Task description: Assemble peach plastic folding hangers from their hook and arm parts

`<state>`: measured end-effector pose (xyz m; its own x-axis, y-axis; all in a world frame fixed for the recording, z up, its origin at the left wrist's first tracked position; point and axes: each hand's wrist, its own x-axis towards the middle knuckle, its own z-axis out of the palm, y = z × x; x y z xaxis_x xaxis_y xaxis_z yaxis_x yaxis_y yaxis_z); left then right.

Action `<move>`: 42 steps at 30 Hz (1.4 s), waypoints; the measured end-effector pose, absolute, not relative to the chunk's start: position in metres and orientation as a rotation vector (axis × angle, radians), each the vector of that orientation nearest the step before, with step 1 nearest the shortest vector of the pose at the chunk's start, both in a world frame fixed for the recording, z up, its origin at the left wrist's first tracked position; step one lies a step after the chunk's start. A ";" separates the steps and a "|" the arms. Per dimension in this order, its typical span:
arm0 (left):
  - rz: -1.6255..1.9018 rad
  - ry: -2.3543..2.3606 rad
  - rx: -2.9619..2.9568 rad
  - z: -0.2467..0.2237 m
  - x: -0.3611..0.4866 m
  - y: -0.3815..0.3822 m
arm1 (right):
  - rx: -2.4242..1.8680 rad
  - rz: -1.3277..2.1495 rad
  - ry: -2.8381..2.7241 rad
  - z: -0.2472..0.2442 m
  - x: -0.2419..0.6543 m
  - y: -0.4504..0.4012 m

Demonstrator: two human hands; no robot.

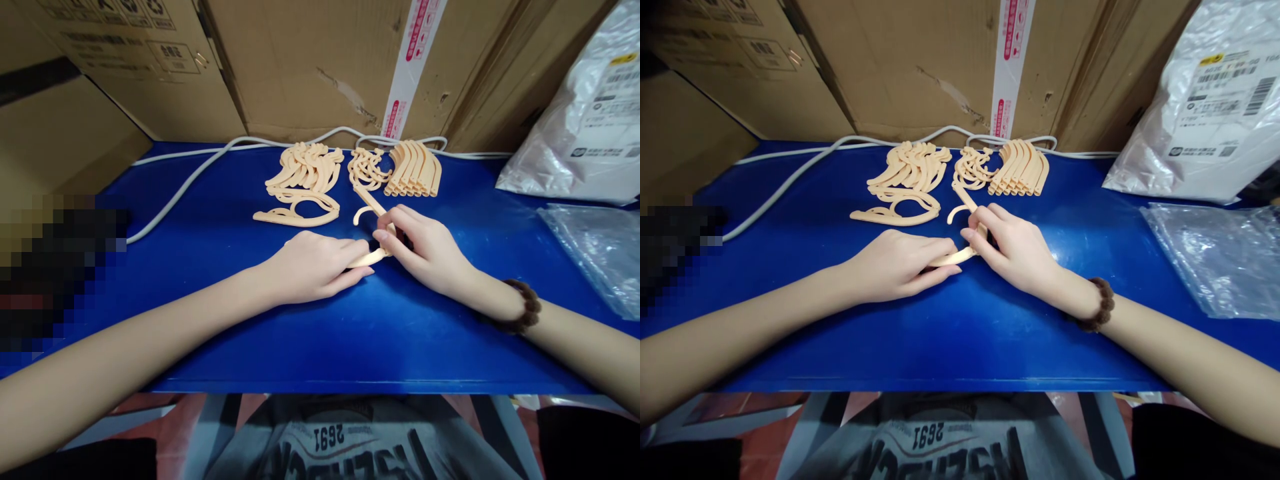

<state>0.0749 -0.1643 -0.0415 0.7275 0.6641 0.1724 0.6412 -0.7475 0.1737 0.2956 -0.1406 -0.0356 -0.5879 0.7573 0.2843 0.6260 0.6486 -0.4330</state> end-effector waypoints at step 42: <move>0.661 0.989 3.010 -0.048 0.074 -0.157 | -1.168 0.265 -2.332 -0.050 0.302 -0.125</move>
